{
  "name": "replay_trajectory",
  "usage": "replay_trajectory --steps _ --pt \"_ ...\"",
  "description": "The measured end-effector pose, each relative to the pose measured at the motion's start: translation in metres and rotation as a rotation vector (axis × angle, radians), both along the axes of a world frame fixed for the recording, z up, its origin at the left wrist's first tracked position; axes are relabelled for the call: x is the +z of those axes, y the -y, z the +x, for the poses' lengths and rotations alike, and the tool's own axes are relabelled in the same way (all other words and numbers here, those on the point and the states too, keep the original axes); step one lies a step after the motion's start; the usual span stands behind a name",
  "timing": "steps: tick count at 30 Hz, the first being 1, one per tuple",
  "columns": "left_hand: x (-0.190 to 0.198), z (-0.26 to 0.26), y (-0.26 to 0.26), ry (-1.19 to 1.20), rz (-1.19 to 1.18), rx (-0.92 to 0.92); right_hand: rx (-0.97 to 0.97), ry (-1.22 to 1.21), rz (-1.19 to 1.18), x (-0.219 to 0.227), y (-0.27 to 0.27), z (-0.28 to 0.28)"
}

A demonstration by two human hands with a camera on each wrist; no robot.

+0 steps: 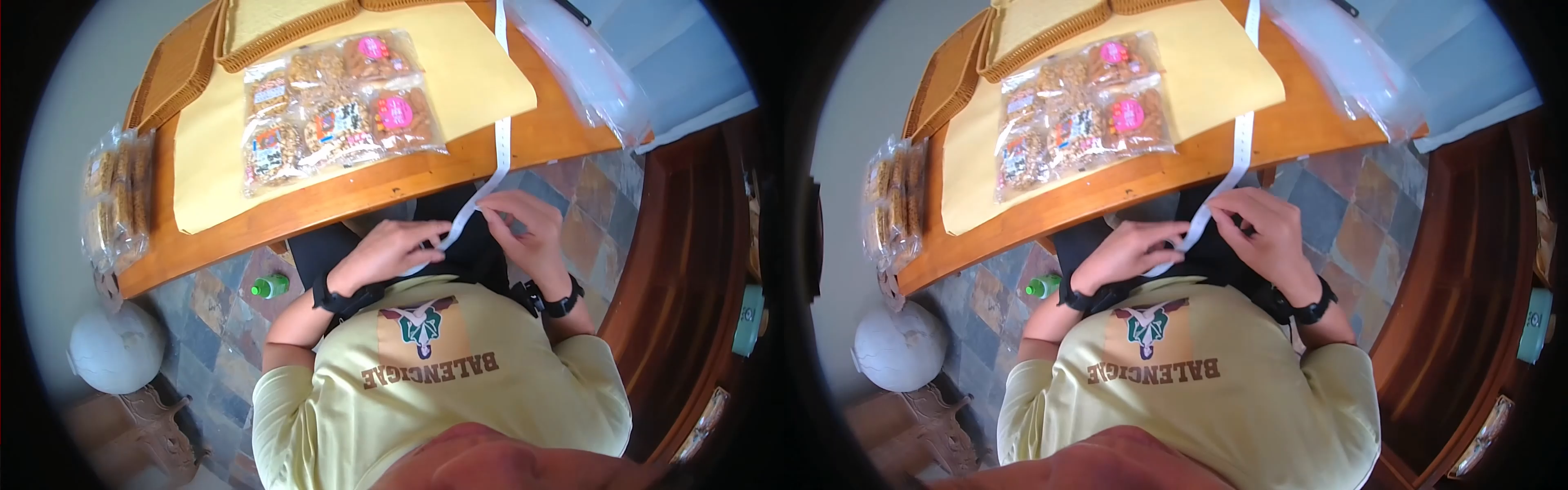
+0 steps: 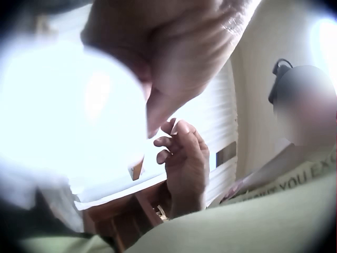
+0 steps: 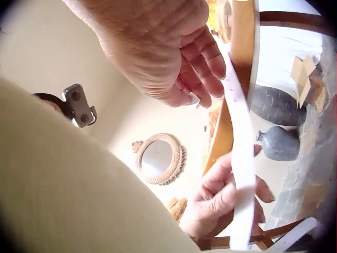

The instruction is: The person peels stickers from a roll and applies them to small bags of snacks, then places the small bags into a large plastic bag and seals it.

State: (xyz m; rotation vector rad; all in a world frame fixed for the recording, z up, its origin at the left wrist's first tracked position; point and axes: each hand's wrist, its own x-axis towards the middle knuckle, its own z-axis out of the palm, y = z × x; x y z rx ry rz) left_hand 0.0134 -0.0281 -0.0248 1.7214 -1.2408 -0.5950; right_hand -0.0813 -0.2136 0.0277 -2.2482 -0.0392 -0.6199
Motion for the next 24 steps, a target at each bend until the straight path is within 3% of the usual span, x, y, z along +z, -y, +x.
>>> replay_trajectory --steps 2,4,6,8,9,10,12,13,14,16,22,24 --pt "0.023 -0.002 -0.01 0.234 0.132 -0.034 0.016 0.071 -0.044 0.017 0.002 0.01" --pt "0.039 -0.002 -0.019 0.299 0.109 -0.006 0.109 0.213 -0.214 0.035 0.003 0.023" --pt "0.05 -0.001 -0.027 0.345 0.078 0.041 0.146 0.22 -0.203 0.049 -0.003 0.039" --pt "0.055 0.0 -0.036 0.297 -0.107 0.14 0.248 -0.05 -0.053 0.059 -0.012 0.054" --pt "0.062 -0.003 -0.038 0.278 -0.162 0.266 0.31 -0.055 -0.064 0.057 -0.015 0.064" --pt "0.065 -0.002 -0.042 0.287 -0.167 0.279 0.324 -0.048 -0.072 0.056 -0.017 0.074" --pt "0.068 0.001 -0.051 0.304 -0.2 0.419 0.399 -0.249 0.129 0.055 -0.021 0.094" --pt "0.066 0.003 -0.053 0.282 -0.212 0.455 0.424 -0.506 0.357 0.057 -0.019 0.104" --pt "0.065 0.003 -0.056 0.288 -0.218 0.459 0.427 -0.502 0.351 0.058 -0.018 0.112" --pt "0.062 0.005 -0.059 0.161 -0.221 0.526 0.534 -0.674 0.626 0.058 -0.017 0.122" --pt "0.073 0.011 -0.052 0.165 -0.459 0.739 0.646 -0.898 0.773 0.049 -0.031 0.115" --pt "0.072 0.018 -0.049 0.246 -0.456 0.687 0.707 -0.929 0.902 0.042 -0.039 0.108"
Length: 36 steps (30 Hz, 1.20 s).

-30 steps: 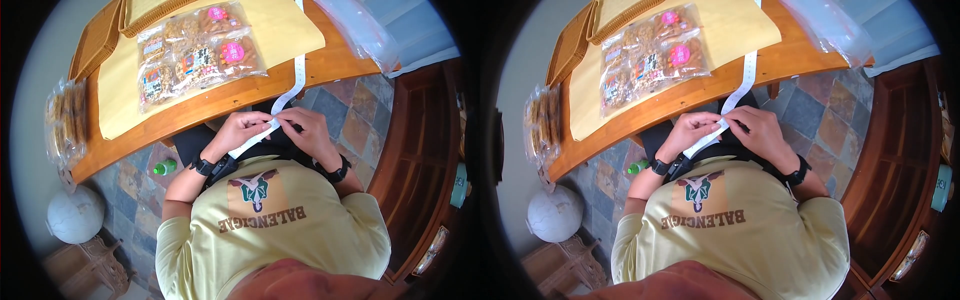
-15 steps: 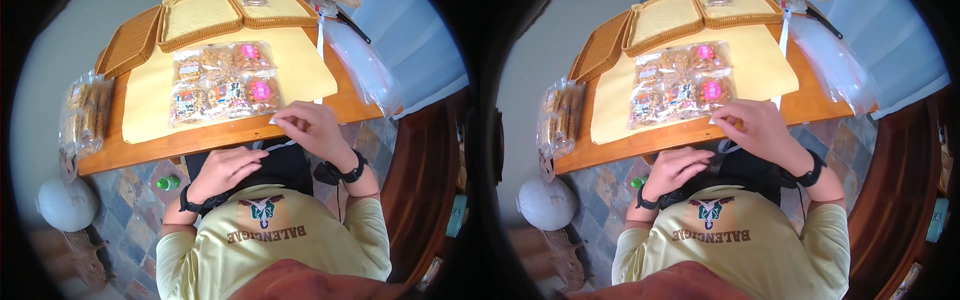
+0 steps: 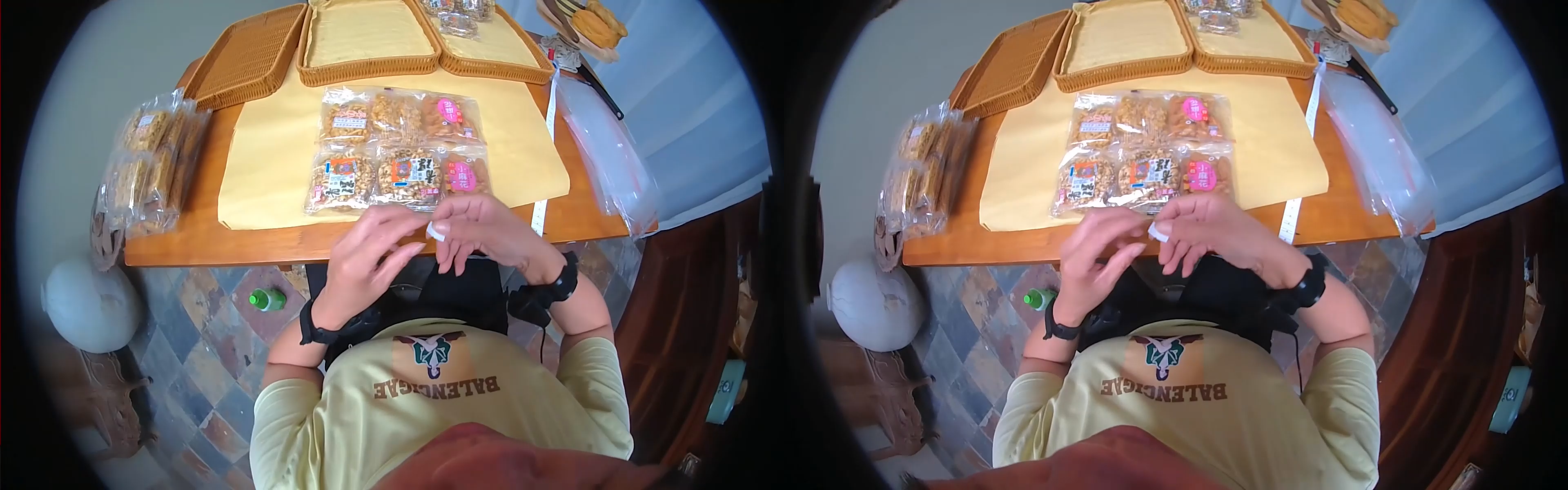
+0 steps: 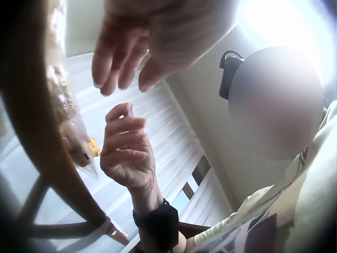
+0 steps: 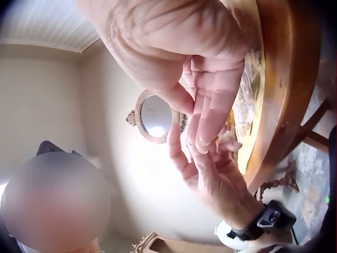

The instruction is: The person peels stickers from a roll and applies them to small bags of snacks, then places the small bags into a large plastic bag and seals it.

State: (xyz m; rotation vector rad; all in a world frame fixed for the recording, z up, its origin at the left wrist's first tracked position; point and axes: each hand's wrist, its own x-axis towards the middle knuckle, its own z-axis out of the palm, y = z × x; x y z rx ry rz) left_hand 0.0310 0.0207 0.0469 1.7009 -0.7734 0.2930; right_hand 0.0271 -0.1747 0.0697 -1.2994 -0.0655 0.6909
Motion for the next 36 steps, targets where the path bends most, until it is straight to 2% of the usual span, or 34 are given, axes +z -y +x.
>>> replay_trajectory --steps 4,8,11,14,16,18,20,22,24,26,28,32,36 --pt "-0.001 0.008 0.001 0.189 0.07 -0.096 0.028 -0.047 0.065 -0.004 -0.005 -0.004" --pt "-0.004 0.009 -0.004 0.221 0.087 -0.139 0.093 -0.104 0.077 -0.012 -0.007 -0.008" --pt "-0.003 0.007 -0.006 0.24 0.112 -0.131 0.201 -0.15 0.177 -0.016 -0.008 -0.008" --pt "0.0 0.008 -0.006 0.11 0.079 -0.089 0.108 -0.141 0.118 -0.008 -0.012 -0.013" --pt "0.001 0.011 -0.009 -0.221 -0.031 -0.078 0.127 -0.128 0.124 -0.008 -0.01 -0.014" --pt "0.006 0.016 -0.011 -0.221 0.0 -0.059 0.139 -0.112 0.131 -0.009 -0.009 -0.016" --pt "0.017 0.022 -0.012 -0.252 0.15 -0.036 0.226 0.075 -0.009 -0.011 -0.008 -0.021" --pt "0.019 0.035 -0.014 -0.179 0.167 -0.028 0.261 0.1 -0.037 -0.018 -0.005 -0.026" --pt "0.027 0.047 -0.014 -0.432 0.199 -0.029 0.34 0.158 -0.037 -0.023 -0.001 -0.029" --pt "0.033 0.057 -0.012 -0.483 0.187 -0.058 0.349 0.166 -0.039 -0.024 0.005 -0.031" --pt "0.042 0.063 -0.009 -0.684 0.189 -0.116 0.295 0.164 -0.039 -0.024 0.011 -0.032" --pt "0.035 0.079 -0.008 -0.832 0.279 -0.145 0.208 0.139 0.002 -0.027 0.019 -0.037" --pt "0.034 0.081 -0.011 -0.822 0.29 -0.106 0.238 0.161 0.029 -0.035 0.026 -0.038"
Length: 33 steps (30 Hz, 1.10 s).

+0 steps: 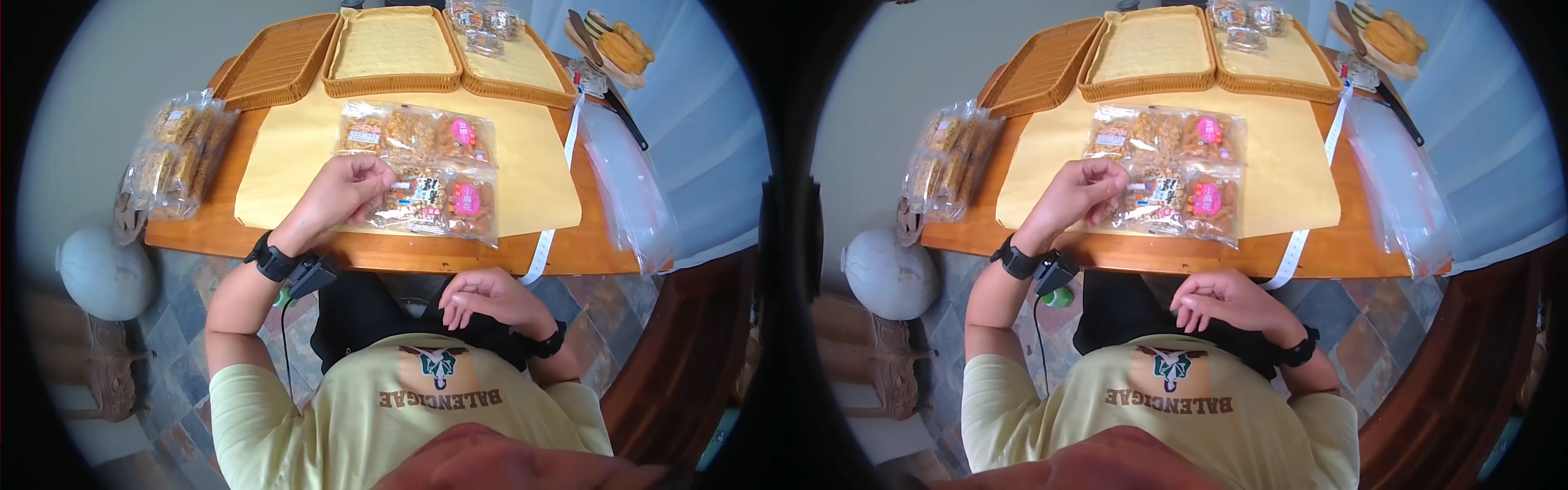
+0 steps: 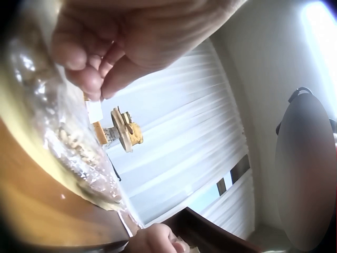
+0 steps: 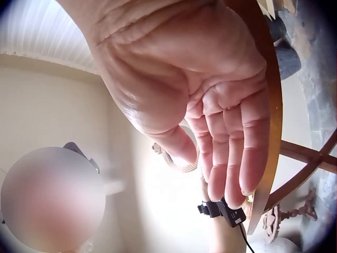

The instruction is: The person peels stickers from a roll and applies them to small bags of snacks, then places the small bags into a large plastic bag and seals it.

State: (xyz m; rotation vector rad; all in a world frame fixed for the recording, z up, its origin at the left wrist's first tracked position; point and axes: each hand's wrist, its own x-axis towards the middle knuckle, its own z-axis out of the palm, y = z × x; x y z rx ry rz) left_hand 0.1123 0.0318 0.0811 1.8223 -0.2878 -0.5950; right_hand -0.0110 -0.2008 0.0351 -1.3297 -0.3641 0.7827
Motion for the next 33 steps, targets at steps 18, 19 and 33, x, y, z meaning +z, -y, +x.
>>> replay_trajectory --steps 18,19,33 --pt "0.013 0.071 -0.035 0.125 0.085 0.047 -0.07 0.053 -0.025 -0.004 0.008 -0.004" --pt "0.011 0.075 -0.034 0.102 0.086 -0.001 -0.073 0.045 -0.026 -0.004 0.009 -0.004" --pt "0.007 0.072 -0.006 -0.07 0.001 -0.178 -0.114 0.029 -0.004 -0.009 0.011 -0.004"
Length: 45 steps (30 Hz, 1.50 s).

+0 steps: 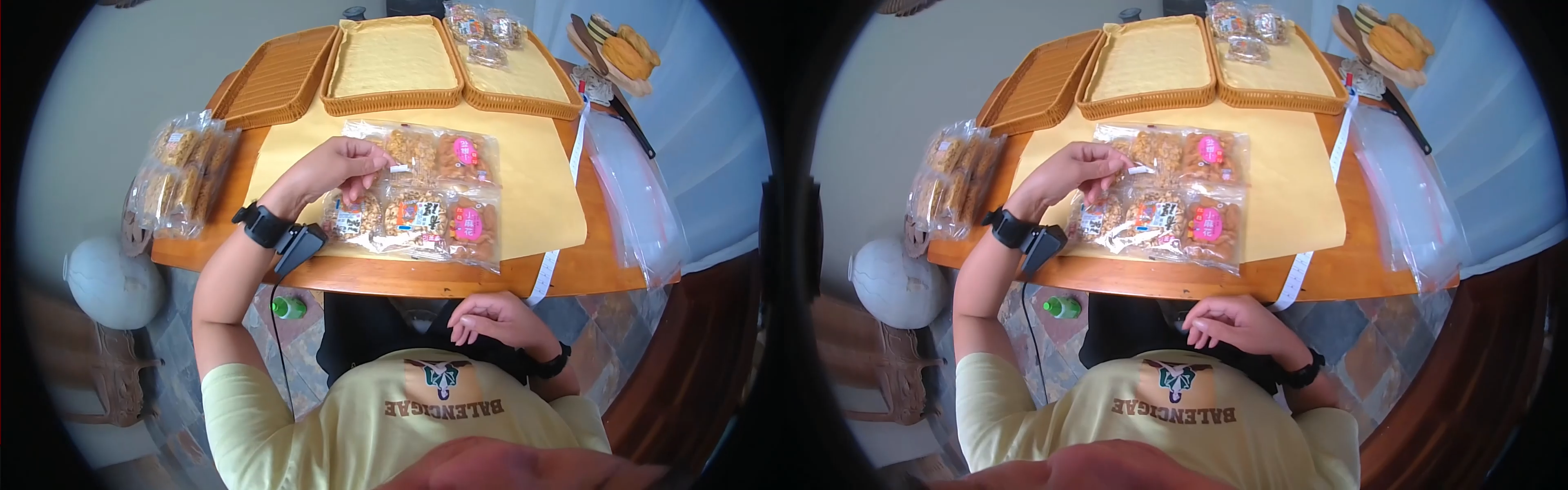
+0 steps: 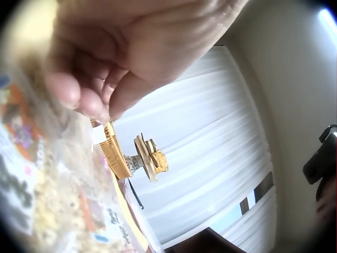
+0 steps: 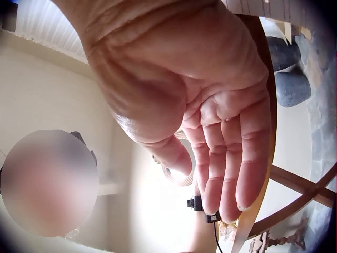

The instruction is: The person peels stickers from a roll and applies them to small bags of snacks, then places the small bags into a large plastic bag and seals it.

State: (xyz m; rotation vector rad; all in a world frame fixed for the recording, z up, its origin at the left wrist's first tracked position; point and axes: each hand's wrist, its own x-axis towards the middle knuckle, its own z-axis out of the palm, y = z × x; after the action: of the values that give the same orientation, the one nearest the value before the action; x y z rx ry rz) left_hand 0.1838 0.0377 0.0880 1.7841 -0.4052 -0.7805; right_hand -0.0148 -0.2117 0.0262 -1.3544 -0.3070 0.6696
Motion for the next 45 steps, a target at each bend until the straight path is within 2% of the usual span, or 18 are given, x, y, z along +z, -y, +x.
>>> replay_trajectory --steps 3,6,14,19,23,29,36,45 --pt "0.006 -0.01 0.006 -0.06 -0.052 -0.061 0.043 -0.011 -0.03 -0.001 0.0 0.001" --pt "0.01 -0.015 0.01 -0.001 -0.042 -0.107 0.067 -0.006 -0.037 0.002 -0.002 0.004" --pt "0.003 0.011 -0.005 0.007 -0.031 0.002 0.015 0.007 -0.043 0.001 0.002 -0.001" --pt "0.008 0.003 0.027 0.022 -0.068 -0.119 -0.01 0.031 -0.055 0.006 0.003 -0.002" --pt "0.012 0.013 0.059 0.045 -0.002 -0.199 -0.004 0.057 -0.072 0.007 0.003 -0.003" --pt "-0.006 0.035 0.102 0.162 0.168 -0.222 -0.046 0.047 -0.067 0.008 0.008 -0.007" --pt "-0.011 0.04 0.119 0.319 0.295 -0.171 -0.05 0.073 -0.047 0.0 0.017 -0.008" --pt "-0.024 0.034 0.12 0.403 0.267 -0.048 -0.044 0.07 -0.036 -0.004 0.019 -0.007"
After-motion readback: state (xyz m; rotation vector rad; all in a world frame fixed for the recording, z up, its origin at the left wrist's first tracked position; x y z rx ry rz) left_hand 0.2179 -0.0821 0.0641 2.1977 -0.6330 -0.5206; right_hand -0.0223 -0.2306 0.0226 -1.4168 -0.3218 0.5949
